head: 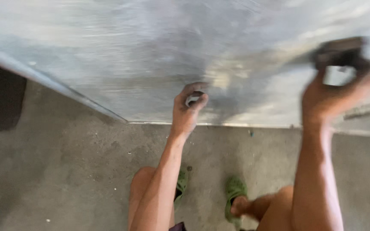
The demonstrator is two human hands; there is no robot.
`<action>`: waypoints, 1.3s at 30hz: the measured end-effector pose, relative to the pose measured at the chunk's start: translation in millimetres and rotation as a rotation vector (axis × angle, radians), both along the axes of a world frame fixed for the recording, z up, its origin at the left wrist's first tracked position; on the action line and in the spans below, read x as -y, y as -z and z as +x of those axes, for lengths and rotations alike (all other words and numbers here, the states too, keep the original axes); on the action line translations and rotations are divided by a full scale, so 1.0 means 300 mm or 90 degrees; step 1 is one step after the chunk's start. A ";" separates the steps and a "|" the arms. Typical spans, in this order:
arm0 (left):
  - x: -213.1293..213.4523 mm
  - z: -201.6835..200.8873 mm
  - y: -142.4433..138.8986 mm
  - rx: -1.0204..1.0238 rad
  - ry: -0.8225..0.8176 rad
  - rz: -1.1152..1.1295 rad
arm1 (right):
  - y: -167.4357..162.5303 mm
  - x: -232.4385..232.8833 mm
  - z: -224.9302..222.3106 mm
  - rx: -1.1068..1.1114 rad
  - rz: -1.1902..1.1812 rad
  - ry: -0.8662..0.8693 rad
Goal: The person kneels in front of a large metal panel and scrubs its surface with an abrasive pad, working over different areas of the panel. They pause to handle a small box of abrasive material, refold the pad, and resume scrubbing the panel surface.
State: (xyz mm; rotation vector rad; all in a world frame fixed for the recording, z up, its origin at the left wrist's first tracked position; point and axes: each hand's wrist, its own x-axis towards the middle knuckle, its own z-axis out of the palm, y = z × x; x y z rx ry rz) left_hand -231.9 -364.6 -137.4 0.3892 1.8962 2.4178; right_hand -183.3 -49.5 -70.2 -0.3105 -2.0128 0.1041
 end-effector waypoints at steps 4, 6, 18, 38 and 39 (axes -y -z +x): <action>0.050 -0.027 -0.011 0.034 -0.025 0.056 | -0.166 0.189 -0.144 -0.094 0.003 -0.130; 0.065 -0.032 -0.013 0.035 -0.027 0.069 | -0.108 0.371 -0.210 -0.072 0.109 -0.172; 0.116 -0.030 -0.010 -0.020 -0.094 -0.012 | 0.083 0.255 0.035 0.038 -0.420 -0.276; -0.066 0.153 -0.110 -0.055 0.097 -0.135 | 0.044 0.381 0.231 0.224 -1.158 -0.625; -0.075 0.159 -0.110 -0.059 0.090 -0.122 | 0.042 0.379 0.235 0.221 -1.172 -0.638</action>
